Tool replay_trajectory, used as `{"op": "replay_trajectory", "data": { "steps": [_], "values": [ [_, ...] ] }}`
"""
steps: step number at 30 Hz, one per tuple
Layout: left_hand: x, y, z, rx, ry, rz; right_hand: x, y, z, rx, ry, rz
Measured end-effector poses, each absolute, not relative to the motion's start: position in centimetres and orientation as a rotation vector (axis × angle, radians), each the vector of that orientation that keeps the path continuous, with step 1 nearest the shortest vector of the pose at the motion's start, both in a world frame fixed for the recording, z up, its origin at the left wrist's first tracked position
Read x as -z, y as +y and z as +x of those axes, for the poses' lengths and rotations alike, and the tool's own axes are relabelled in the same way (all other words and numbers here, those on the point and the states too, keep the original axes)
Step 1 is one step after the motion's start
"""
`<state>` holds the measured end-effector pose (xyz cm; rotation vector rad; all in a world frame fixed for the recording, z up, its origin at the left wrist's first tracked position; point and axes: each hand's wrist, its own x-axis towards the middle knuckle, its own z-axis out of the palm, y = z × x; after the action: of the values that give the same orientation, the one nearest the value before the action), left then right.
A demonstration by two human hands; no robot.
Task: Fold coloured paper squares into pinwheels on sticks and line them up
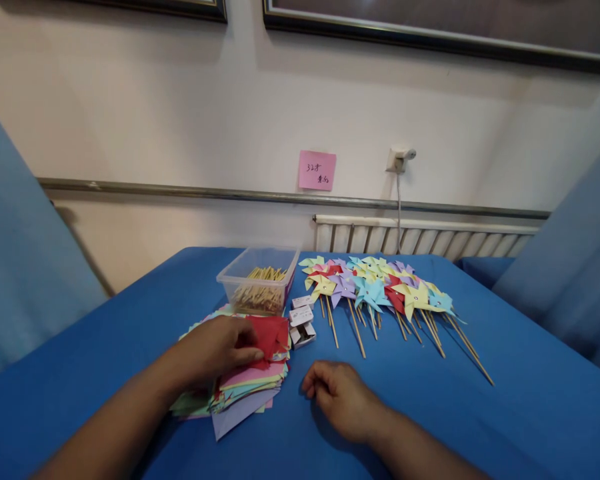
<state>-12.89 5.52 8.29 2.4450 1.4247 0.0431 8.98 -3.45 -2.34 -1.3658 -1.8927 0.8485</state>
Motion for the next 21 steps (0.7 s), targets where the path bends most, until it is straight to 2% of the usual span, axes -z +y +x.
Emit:
{"op": "replay_trajectory", "data": {
  "steps": [5, 21],
  "values": [
    [-7.5, 5.0, -11.8, -0.207, 1.443, 2.583, 2.3, -3.5, 9.0, -0.837, -1.901, -1.342],
    [-6.8, 4.2, -10.9, -0.118, 1.539, 2.673, 2.1, -3.5, 9.0, -0.841, -1.899, -1.334]
  ]
}}
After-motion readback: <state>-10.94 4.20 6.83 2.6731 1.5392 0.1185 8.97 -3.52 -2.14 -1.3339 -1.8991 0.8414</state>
